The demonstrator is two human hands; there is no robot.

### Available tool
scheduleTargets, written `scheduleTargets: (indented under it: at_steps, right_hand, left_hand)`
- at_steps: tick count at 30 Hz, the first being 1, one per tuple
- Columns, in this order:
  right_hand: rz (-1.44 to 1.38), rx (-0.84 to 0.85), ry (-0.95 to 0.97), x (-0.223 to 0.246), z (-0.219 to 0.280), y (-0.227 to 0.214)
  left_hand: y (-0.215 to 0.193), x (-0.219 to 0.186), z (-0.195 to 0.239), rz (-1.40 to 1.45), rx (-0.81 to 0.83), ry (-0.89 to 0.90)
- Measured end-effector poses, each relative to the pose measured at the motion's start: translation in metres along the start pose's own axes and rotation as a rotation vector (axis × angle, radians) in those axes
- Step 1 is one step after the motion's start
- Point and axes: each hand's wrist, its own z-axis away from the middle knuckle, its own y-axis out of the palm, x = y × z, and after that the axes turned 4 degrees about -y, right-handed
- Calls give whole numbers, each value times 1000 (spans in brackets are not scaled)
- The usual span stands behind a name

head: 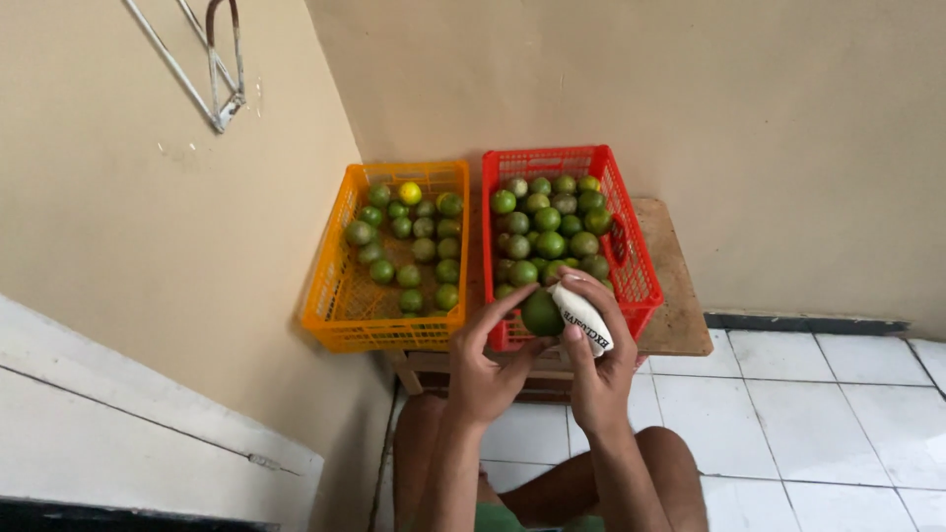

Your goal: The person wipes green limes with a white cloth, handling them one at a time. They pick limes from a red basket, wipe them, and place them into a yellow basket.

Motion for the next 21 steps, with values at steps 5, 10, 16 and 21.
scheduleTargets:
  at_steps: [5, 10, 16, 21]
  right_hand:
    - [99, 42, -145, -2, 4, 1]
    - [155, 24, -263, -9, 12, 4]
    - [23, 86, -7, -1, 5, 4]
    - [-53, 2, 22, -11, 9, 7]
  left_hand:
    - [-2, -2, 2, -48, -11, -35]
    - [-8, -6, 6, -84, 62, 13]
    - [-13, -7, 5, -90, 25, -12]
    - [-8, 3, 9, -96, -91, 52]
